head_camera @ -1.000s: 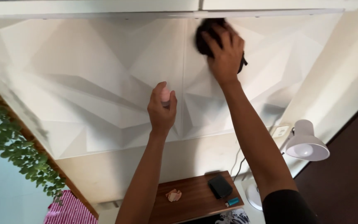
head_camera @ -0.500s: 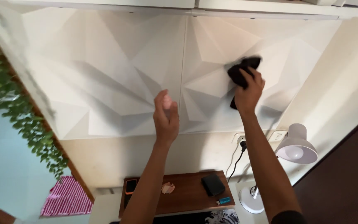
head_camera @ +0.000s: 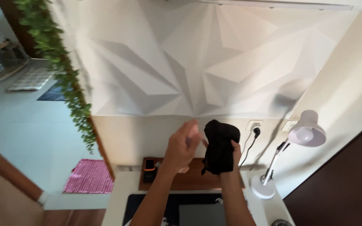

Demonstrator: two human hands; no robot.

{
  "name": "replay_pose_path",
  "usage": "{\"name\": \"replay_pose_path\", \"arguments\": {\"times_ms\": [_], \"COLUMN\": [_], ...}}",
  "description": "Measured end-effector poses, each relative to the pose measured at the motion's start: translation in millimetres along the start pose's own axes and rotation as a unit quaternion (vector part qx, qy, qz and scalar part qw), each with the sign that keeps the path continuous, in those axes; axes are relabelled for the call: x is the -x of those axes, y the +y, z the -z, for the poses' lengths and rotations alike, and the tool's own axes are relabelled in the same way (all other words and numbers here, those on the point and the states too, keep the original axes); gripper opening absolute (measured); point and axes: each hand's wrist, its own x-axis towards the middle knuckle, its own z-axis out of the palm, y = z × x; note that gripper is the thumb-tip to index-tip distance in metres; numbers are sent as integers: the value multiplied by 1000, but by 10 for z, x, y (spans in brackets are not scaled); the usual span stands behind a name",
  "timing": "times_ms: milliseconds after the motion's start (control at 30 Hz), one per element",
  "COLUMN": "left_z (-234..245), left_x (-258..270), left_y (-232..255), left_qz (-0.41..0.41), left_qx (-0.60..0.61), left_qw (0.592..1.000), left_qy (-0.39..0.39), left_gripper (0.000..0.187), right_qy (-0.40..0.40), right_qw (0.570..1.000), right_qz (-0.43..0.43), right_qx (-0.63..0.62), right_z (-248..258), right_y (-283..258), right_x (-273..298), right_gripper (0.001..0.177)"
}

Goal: Using a spray bottle and a cloth to wipe down 3D wall panels.

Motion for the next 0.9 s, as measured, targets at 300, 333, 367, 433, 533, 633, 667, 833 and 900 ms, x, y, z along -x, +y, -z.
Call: {"name": "replay_pose_path", "arguments": {"times_ms": [300,333,367,433,533,633,667,833,900], "left_z": [677,720,721,713,786,809,810,835,765], "left_x": [363,391,480,622,641,691,698,579,586], "left_y": [595,695,641,537,716,676,678,827,739], "left_qz": [123,162,164,46,12,6,4,35,37], "left_qx": [-18,-12,-8,-37,-39,-17,-15,-35,-37], "left_qw": [989,981,980,995,997,995,995,992,992], "left_qy": [-81,-110,-115,-75,-67,-94,-96,-113,-113], "left_gripper": [30,28,28,25,30,27,27,29,27], "right_qy": [-69,-64,-59,1,15,13,13,7,6], "right_qw": [994,994,995,997,997,998,998,996,996], "right_qz": [-19,-18,-14,-1,11,12,15,3,9], "right_qx": [-84,-85,-84,-73,-70,-67,-67,-91,-91], "right_z": [-501,-506,-475,-436,-457,-455,-478,-465,-447], "right_y": [589,613,646,686,713,718,721,724,692], "right_x": [615,671,721,785,831,891,909,946,967], "right_gripper": [61,57,57,50,48,47,47,46,45]}}
